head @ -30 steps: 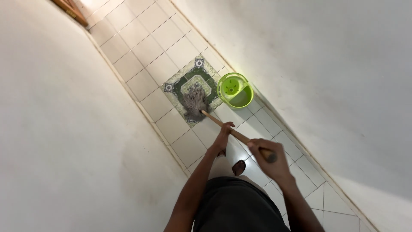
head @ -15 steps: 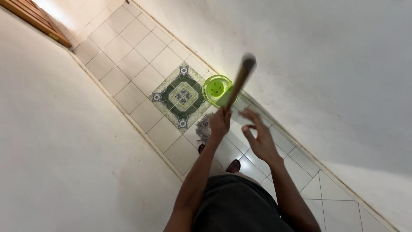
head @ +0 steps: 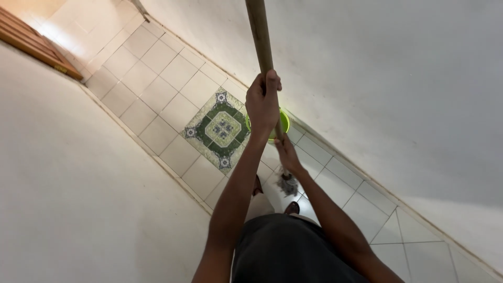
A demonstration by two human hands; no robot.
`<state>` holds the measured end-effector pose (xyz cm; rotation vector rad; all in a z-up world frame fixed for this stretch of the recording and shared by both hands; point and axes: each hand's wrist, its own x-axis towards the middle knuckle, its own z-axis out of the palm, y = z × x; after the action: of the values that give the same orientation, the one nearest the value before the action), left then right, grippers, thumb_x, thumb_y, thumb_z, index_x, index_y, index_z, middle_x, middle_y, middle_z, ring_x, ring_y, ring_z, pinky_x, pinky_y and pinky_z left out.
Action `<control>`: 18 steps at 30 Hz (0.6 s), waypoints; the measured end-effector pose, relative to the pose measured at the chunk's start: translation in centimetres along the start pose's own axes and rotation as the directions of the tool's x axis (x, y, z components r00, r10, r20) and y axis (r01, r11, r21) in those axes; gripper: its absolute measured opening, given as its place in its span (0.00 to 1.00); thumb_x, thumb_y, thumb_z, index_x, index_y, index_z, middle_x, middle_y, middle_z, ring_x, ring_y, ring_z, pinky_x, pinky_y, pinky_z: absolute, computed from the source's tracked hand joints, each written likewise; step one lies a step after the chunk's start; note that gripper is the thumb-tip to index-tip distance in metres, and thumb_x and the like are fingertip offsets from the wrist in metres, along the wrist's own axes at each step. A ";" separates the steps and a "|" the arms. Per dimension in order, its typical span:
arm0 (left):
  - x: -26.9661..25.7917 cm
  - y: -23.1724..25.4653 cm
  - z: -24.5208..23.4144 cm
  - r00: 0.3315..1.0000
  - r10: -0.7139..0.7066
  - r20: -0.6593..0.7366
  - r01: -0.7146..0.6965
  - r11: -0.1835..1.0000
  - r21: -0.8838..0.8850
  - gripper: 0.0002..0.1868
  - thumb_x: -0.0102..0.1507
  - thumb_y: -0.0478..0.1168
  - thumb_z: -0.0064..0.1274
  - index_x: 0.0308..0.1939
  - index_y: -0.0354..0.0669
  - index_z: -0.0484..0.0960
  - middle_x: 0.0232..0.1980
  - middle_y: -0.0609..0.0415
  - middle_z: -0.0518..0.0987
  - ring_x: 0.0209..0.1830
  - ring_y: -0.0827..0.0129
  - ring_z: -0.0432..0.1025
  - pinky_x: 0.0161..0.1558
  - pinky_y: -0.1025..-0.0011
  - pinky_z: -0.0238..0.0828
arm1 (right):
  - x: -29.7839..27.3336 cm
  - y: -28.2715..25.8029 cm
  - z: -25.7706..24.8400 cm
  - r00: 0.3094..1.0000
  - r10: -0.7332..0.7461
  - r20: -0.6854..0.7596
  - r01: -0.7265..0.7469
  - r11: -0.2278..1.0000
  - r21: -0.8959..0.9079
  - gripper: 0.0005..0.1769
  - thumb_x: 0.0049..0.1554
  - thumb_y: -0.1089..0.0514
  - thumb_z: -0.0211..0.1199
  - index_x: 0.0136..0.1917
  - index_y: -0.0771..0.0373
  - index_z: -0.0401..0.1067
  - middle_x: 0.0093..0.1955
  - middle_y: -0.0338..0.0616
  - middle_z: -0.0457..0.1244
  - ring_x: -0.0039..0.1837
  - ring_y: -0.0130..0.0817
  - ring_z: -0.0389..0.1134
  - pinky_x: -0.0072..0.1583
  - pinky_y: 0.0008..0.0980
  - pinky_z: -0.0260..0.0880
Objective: Mop the tiled floor in a narrow hallway or entryway.
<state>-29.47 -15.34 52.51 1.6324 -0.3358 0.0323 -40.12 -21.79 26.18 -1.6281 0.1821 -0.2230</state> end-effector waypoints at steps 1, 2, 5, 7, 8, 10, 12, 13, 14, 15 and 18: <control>0.6 -0.3 0.0 1.000 0.003 0.017 -0.003 1.000 0.000 0.29 0.73 0.63 0.42 0.30 0.44 0.78 0.26 0.65 0.73 0.21 0.82 0.62 0.25 0.78 0.55 | 0.6 -0.3 -0.2 1.000 0.000 -0.017 0.001 1.000 0.003 0.26 0.74 0.41 0.46 0.65 0.68 0.63 0.53 0.49 0.60 0.55 0.34 0.60 0.61 0.39 0.66; 1.3 -0.6 0.0 0.998 -0.009 0.069 0.010 1.000 -0.010 0.28 0.71 0.63 0.42 0.35 0.44 0.79 0.27 0.65 0.74 0.20 0.82 0.60 0.24 0.77 0.54 | 1.3 -0.7 -0.5 0.996 0.075 -0.052 -0.076 0.997 -0.027 0.26 0.71 0.39 0.46 0.60 0.66 0.64 0.46 0.41 0.56 0.47 0.30 0.56 0.52 0.36 0.62; 3.2 -2.1 -0.1 0.973 0.039 0.228 -0.027 0.998 -0.052 0.26 0.69 0.64 0.43 0.45 0.44 0.78 0.30 0.64 0.75 0.20 0.81 0.60 0.22 0.77 0.56 | 3.9 -1.6 -1.0 0.981 0.091 -0.173 -0.101 0.994 -0.049 0.26 0.67 0.37 0.47 0.54 0.63 0.65 0.38 0.33 0.54 0.38 0.26 0.52 0.40 0.32 0.58; 3.3 -4.6 0.4 0.937 0.083 0.339 -0.053 0.994 -0.099 0.27 0.68 0.63 0.44 0.50 0.44 0.77 0.31 0.64 0.76 0.20 0.81 0.62 0.22 0.77 0.58 | 4.9 -2.9 -1.9 0.963 0.052 -0.265 -0.069 0.996 -0.056 0.26 0.67 0.36 0.47 0.53 0.62 0.66 0.37 0.32 0.54 0.37 0.25 0.53 0.39 0.29 0.57; 3.7 -6.2 1.0 0.928 0.061 0.368 -0.035 0.996 -0.077 0.25 0.69 0.61 0.47 0.47 0.41 0.78 0.31 0.62 0.76 0.22 0.80 0.64 0.25 0.76 0.61 | 5.9 -4.1 -2.8 0.990 -0.057 -0.130 0.049 0.996 -0.069 0.24 0.69 0.39 0.46 0.57 0.63 0.65 0.38 0.33 0.55 0.38 0.25 0.54 0.40 0.30 0.58; 5.2 -8.4 1.9 0.910 0.046 0.411 -0.026 0.998 -0.053 0.23 0.70 0.58 0.51 0.43 0.39 0.79 0.31 0.60 0.76 0.25 0.78 0.66 0.28 0.75 0.65 | 8.5 -5.7 -3.7 0.986 -0.169 -0.006 0.169 0.984 -0.065 0.23 0.70 0.42 0.45 0.61 0.65 0.65 0.39 0.34 0.55 0.40 0.25 0.54 0.42 0.30 0.59; 5.9 -9.3 2.9 0.866 0.103 0.489 -0.106 0.994 -0.022 0.20 0.74 0.54 0.50 0.47 0.39 0.80 0.35 0.61 0.78 0.35 0.79 0.69 0.37 0.75 0.67 | 9.6 -6.6 -4.2 0.966 -0.091 -0.241 0.012 0.950 -0.313 0.17 0.71 0.50 0.48 0.56 0.67 0.65 0.35 0.41 0.60 0.36 0.30 0.58 0.40 0.35 0.58; 6.7 -9.2 3.3 0.854 0.100 0.510 -0.103 0.994 -0.022 0.20 0.74 0.54 0.50 0.47 0.39 0.80 0.35 0.61 0.78 0.35 0.79 0.69 0.37 0.75 0.67 | 10.3 -8.0 -4.1 0.961 -0.083 -0.263 -0.002 0.952 -0.307 0.17 0.71 0.50 0.48 0.56 0.67 0.65 0.35 0.41 0.60 0.36 0.30 0.58 0.40 0.35 0.58; 7.3 -9.0 3.7 0.839 0.028 0.544 0.033 0.994 -0.102 0.20 0.73 0.55 0.50 0.44 0.39 0.80 0.33 0.61 0.76 0.31 0.80 0.66 0.34 0.76 0.65 | 10.8 -9.4 -4.1 0.962 -0.060 -0.268 -0.038 0.937 -0.347 0.17 0.68 0.52 0.49 0.61 0.67 0.64 0.35 0.44 0.62 0.35 0.32 0.61 0.39 0.36 0.60; 8.0 -8.8 4.3 0.813 -0.036 0.581 0.170 0.969 -0.177 0.21 0.72 0.55 0.50 0.41 0.39 0.79 0.30 0.61 0.74 0.27 0.80 0.64 0.31 0.76 0.63 | 11.5 -10.8 -4.5 0.961 -0.040 -0.273 -0.072 0.918 -0.390 0.20 0.65 0.55 0.50 0.66 0.68 0.63 0.34 0.47 0.64 0.34 0.34 0.63 0.38 0.37 0.62; 9.1 -6.7 4.8 0.822 0.023 0.569 0.193 0.929 -0.317 0.20 0.70 0.55 0.51 0.41 0.40 0.77 0.29 0.63 0.72 0.27 0.81 0.65 0.31 0.77 0.65 | 12.7 -11.8 -4.7 0.947 -0.126 -0.296 -0.005 0.914 -0.406 0.15 0.67 0.58 0.49 0.62 0.68 0.66 0.39 0.50 0.66 0.39 0.38 0.66 0.44 0.39 0.64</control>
<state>-20.09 -21.47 47.54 1.2528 -0.6808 -0.5711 -29.23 -28.70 38.66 -2.0039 0.4473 -0.5257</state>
